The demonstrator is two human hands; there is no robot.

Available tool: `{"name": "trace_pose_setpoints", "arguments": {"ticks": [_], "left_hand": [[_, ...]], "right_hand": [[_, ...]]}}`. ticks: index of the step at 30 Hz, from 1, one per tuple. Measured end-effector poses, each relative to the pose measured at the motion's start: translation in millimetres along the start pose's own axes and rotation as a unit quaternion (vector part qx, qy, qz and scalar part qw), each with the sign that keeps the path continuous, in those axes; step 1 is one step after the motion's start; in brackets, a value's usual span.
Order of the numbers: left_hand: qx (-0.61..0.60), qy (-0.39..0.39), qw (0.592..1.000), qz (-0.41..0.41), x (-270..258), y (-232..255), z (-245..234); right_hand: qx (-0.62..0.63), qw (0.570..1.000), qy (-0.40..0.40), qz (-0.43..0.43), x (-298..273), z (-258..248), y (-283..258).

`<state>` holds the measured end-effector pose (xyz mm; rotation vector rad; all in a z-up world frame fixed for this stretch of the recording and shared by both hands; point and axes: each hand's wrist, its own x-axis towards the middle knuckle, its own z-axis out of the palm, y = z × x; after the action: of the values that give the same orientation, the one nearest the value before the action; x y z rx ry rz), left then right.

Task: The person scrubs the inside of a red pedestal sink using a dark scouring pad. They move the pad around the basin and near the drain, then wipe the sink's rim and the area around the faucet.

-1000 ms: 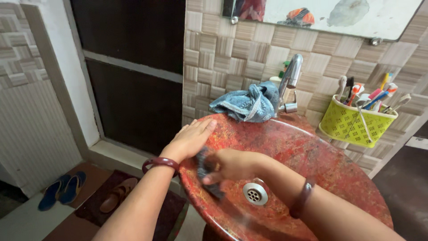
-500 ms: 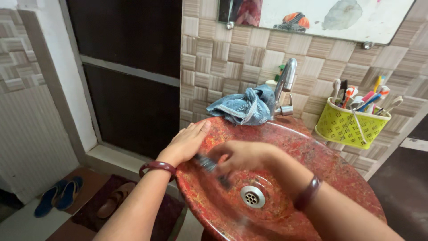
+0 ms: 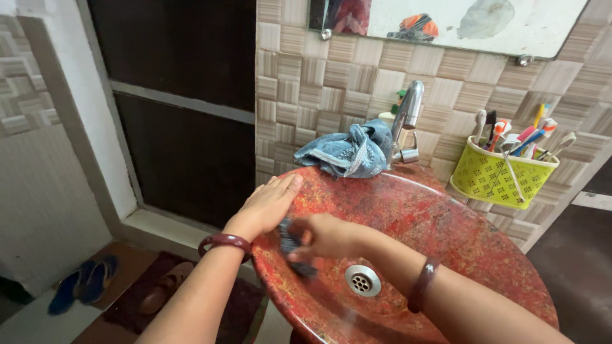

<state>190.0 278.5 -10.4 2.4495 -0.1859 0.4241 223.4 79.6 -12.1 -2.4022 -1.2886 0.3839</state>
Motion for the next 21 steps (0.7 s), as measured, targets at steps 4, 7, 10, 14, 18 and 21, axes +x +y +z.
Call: {"name": "trace_pose_setpoints", "arguments": {"ticks": [4, 7, 10, 14, 18, 21], "left_hand": [[0.010, -0.004, 1.000, 0.002, -1, 2, 1], [0.015, -0.007, 1.000, -0.008, -4, 4, -1], [0.026, -0.017, 0.999, -0.006, -7, 7, -1], [0.041, -0.017, 0.999, 0.000, -6, 12, -3], [0.053, -0.021, 0.998, -0.005, -5, 12, -3], [0.062, -0.022, 0.998, -0.015, -4, 11, 0]], "right_hand": [[-0.017, 0.997, 0.057, 0.052, 6, 12, 4], [-0.118, 0.985, 0.047, 0.120, 4, 11, 22], [-0.004, 0.991, -0.047, 0.124, -6, -4, 8], [0.100, 0.984, -0.118, 0.083, -20, -18, -40], [0.025, 0.968, -0.241, 0.060, -35, -30, -56], [0.069, 0.959, -0.272, -0.040, -46, -36, -53]]}}
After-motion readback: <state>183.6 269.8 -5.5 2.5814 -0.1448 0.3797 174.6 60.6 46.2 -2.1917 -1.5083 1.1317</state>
